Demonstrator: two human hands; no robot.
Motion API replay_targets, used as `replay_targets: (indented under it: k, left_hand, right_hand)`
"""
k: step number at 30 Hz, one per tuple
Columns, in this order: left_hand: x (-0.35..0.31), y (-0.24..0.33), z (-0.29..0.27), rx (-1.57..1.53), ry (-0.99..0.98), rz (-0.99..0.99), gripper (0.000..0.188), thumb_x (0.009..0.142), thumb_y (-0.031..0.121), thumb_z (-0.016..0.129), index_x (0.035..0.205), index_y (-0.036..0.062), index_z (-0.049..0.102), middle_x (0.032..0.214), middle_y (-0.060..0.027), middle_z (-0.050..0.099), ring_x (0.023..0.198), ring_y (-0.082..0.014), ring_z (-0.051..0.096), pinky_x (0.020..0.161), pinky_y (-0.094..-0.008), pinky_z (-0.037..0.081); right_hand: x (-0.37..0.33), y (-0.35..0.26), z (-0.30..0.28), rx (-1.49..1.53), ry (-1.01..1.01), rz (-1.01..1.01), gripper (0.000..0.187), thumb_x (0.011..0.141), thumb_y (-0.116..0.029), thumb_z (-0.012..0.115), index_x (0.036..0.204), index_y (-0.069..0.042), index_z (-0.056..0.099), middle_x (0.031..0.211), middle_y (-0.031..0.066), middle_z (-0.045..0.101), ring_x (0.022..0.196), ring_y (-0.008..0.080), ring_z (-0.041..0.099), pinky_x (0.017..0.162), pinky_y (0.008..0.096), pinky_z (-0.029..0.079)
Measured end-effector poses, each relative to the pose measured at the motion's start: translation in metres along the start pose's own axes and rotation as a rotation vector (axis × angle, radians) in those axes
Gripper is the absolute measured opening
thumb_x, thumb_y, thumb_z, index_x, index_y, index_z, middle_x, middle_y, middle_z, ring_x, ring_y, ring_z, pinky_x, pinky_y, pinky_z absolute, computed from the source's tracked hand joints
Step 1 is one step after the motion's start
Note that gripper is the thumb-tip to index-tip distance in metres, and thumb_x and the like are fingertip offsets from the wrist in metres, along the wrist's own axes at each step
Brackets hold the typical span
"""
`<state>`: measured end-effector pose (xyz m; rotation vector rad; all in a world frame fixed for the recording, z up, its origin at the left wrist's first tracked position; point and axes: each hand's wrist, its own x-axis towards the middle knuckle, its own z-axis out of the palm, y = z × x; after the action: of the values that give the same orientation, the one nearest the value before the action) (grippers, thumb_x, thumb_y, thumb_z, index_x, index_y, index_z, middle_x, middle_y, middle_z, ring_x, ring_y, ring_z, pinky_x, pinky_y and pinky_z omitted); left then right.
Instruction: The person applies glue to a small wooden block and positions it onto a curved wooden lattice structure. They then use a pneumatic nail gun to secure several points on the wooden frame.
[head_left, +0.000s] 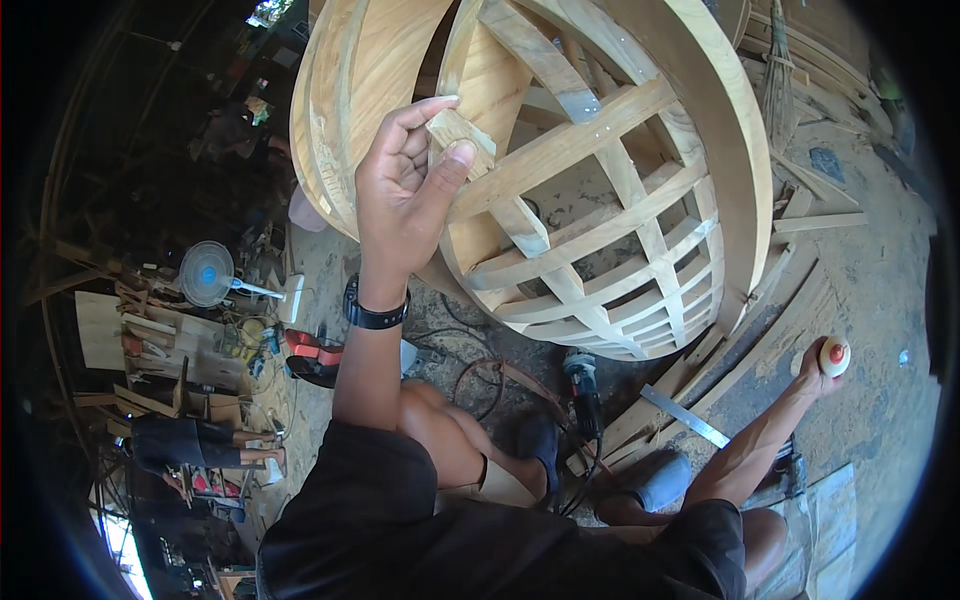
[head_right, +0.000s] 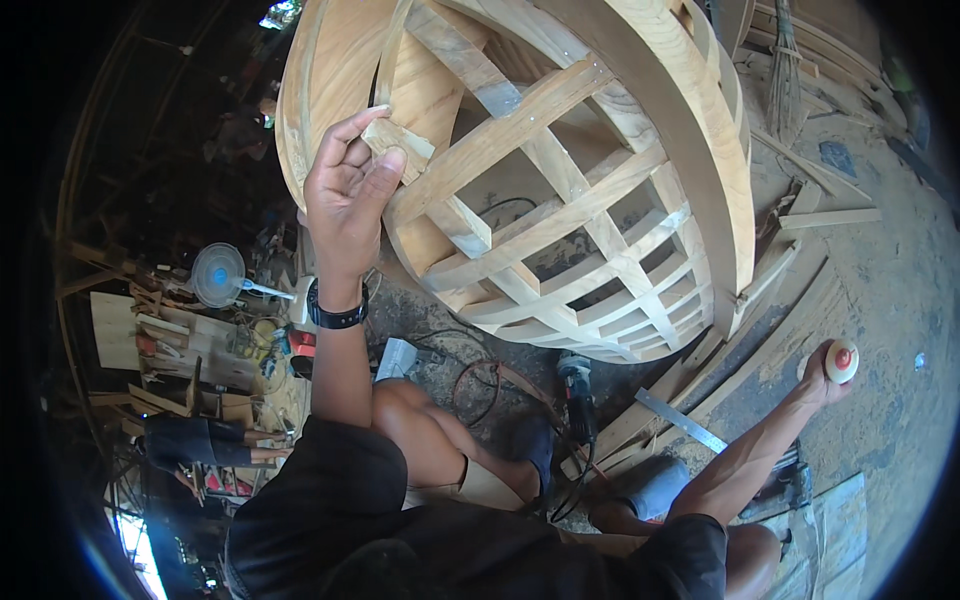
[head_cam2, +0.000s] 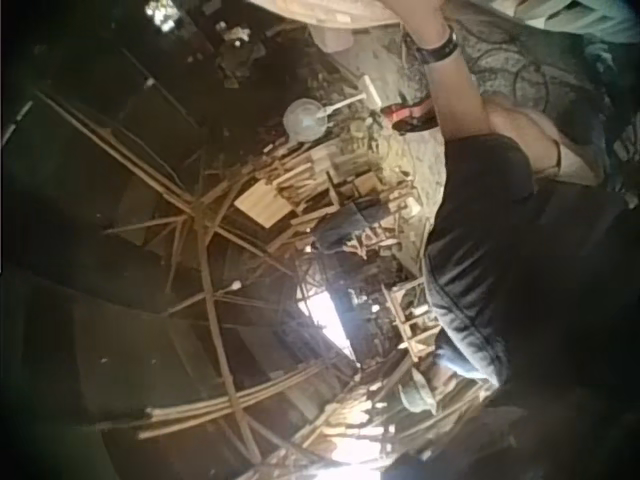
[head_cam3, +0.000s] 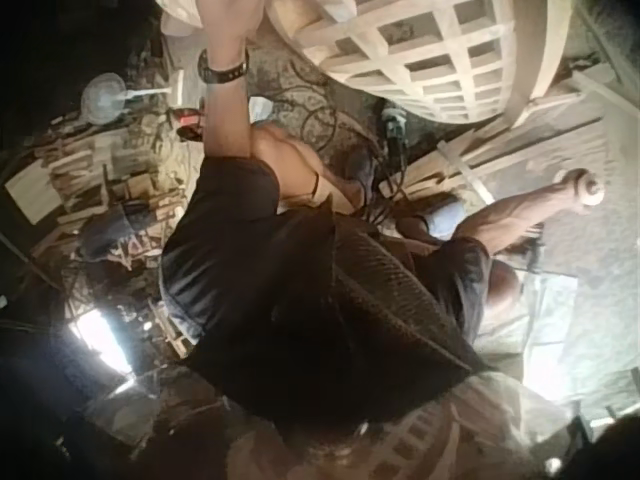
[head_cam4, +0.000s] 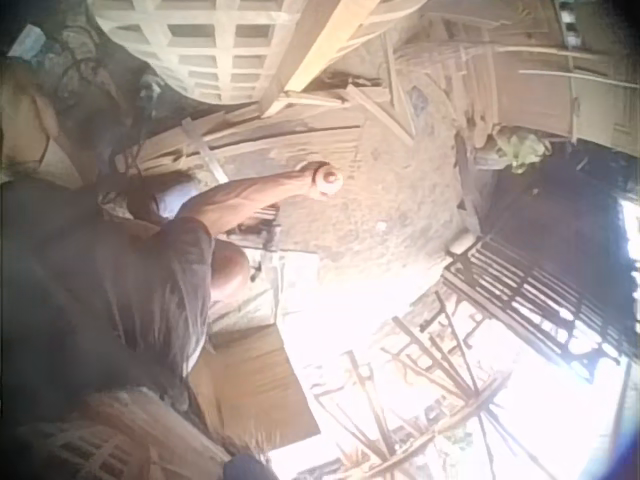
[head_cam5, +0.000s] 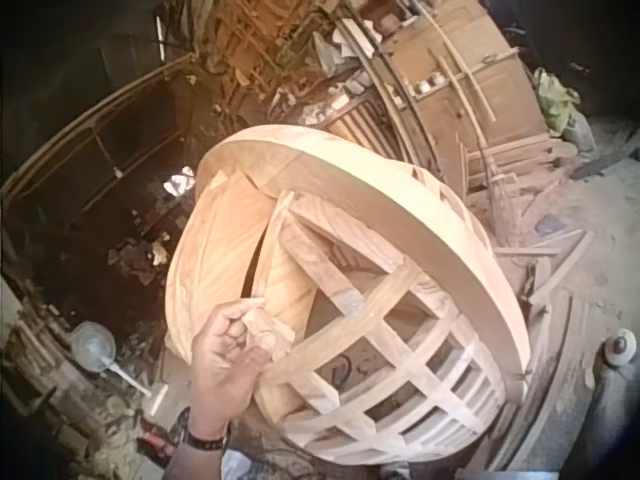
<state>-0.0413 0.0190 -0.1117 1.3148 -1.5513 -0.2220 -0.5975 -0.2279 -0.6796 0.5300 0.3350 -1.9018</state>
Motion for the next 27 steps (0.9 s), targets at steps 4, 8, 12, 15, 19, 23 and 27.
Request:
replay_targets:
  k: [4,8,12,15,19,23,27]
  left_hand:
    - [-0.001,0.003,-0.004,-0.004,-0.029,-0.05,0.041,0.098,0.003,0.067,0.134,-0.0067,0.051,0.119,-0.0148,0.067,0.105,-0.0109,0.062,0.089,-0.0253,0.051]
    - [0.001,0.006,-0.004,-0.039,-0.021,-0.086,0.04,0.098,0.004,0.066,0.133,-0.0067,0.052,0.12,-0.0153,0.067,0.106,-0.011,0.062,0.089,-0.0257,0.052]
    - [0.001,0.003,0.013,0.102,0.242,0.076,0.053,0.088,0.02,0.079,0.126,-0.007,0.054,0.113,-0.0184,0.068,0.099,-0.022,0.066,0.089,-0.0343,0.053]
    - [-0.002,0.021,0.022,0.695,0.549,0.193,0.07,0.073,0.041,0.089,0.113,-0.0053,0.057,0.1,-0.0222,0.066,0.092,-0.038,0.066,0.087,-0.0464,0.053]
    - [-0.005,0.02,0.036,0.746,0.466,-0.015,0.07,0.073,0.049,0.088,0.106,-0.0053,0.06,0.094,-0.021,0.067,0.084,-0.0358,0.065,0.081,-0.0427,0.053]
    - [-0.007,0.028,0.027,0.557,0.367,-0.19,0.061,0.077,0.038,0.088,0.108,-0.0081,0.062,0.094,-0.017,0.07,0.081,-0.0254,0.068,0.078,-0.0353,0.054]
    - [-0.032,0.043,0.021,0.072,0.364,-0.096,0.039,0.088,0.018,0.081,0.113,-0.0069,0.065,0.099,-0.0125,0.073,0.089,-0.0162,0.07,0.081,-0.0289,0.055]
  right_hand:
    - [-0.093,0.023,0.111,0.087,-0.249,0.061,0.036,0.077,-0.029,0.07,0.104,-0.006,0.067,0.102,0.0129,0.069,0.109,0.0338,0.065,0.104,0.0564,0.047]
    - [-0.207,0.023,0.257,0.21,-0.76,0.289,0.04,0.073,-0.02,0.077,0.109,-0.006,0.066,0.111,0.0117,0.067,0.113,0.0323,0.063,0.111,0.06,0.042]
    - [-0.308,0.04,0.365,0.11,-1.021,0.169,0.052,0.072,-0.019,0.081,0.118,-0.004,0.062,0.119,0.0121,0.065,0.121,0.0333,0.06,0.118,0.0609,0.036]
    - [-0.392,0.071,0.405,-0.003,-0.977,-0.1,0.047,0.079,-0.021,0.078,0.12,-0.003,0.061,0.122,0.0138,0.065,0.122,0.0339,0.06,0.118,0.0585,0.036]
    - [-0.471,0.099,0.412,-0.104,-0.89,-0.265,0.034,0.091,-0.019,0.069,0.117,0.0,0.061,0.118,0.0144,0.068,0.116,0.0323,0.065,0.114,0.0531,0.043]
    - [-0.467,0.105,0.398,-0.113,-1.061,-0.028,0.019,0.088,-0.01,0.073,0.104,-0.001,0.072,0.103,0.0084,0.075,0.1,0.0204,0.07,0.105,0.04,0.049]
    - [-0.503,0.113,0.386,-0.197,-1.037,-0.058,0.027,0.09,-0.016,0.073,0.114,-0.004,0.069,0.109,0.0093,0.074,0.106,0.0251,0.07,0.108,0.0466,0.049]
